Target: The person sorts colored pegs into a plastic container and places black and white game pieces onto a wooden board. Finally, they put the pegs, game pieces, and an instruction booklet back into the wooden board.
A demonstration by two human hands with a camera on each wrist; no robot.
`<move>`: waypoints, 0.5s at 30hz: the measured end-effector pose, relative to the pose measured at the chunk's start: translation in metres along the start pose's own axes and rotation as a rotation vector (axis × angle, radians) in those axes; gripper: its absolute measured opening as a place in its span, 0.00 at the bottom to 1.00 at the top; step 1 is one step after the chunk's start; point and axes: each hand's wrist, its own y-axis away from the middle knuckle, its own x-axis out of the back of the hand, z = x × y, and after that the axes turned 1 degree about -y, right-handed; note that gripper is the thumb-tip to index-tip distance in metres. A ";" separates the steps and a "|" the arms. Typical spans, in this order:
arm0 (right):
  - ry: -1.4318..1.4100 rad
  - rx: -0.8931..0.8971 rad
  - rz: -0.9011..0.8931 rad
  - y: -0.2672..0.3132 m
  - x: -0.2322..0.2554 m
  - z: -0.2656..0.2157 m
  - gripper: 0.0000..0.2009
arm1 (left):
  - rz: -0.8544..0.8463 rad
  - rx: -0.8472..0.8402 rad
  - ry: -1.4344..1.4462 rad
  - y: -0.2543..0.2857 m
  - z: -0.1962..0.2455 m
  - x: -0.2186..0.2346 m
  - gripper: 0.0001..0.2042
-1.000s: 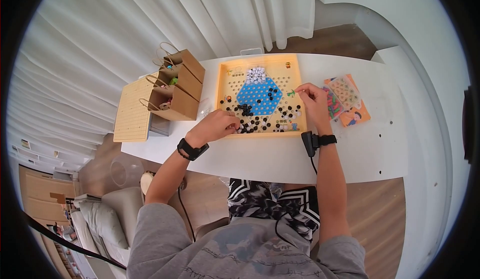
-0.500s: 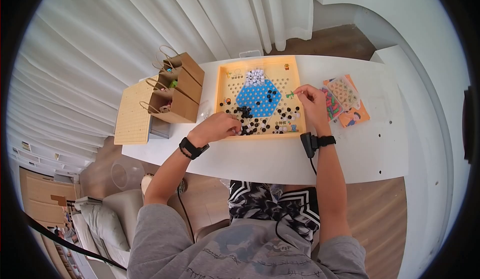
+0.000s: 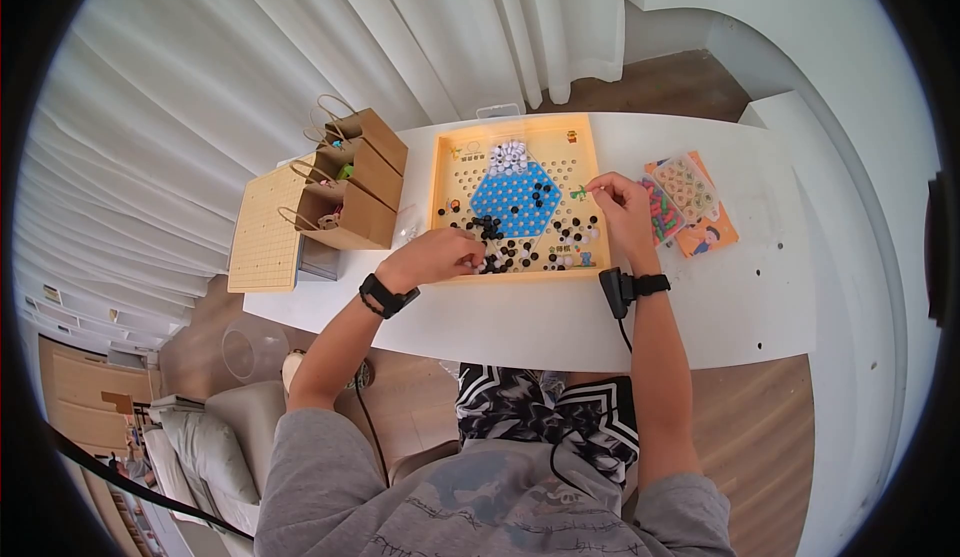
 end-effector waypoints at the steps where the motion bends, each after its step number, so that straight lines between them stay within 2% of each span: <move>1: -0.005 0.004 0.000 0.000 0.000 0.000 0.05 | 0.011 -0.011 -0.010 0.000 0.001 0.000 0.05; 6: -0.016 0.014 -0.002 0.000 0.000 0.001 0.05 | 0.045 -0.050 -0.038 -0.002 0.002 -0.002 0.05; 15: -0.023 0.007 0.011 0.000 0.000 0.000 0.04 | 0.106 0.023 -0.125 0.001 -0.003 0.005 0.05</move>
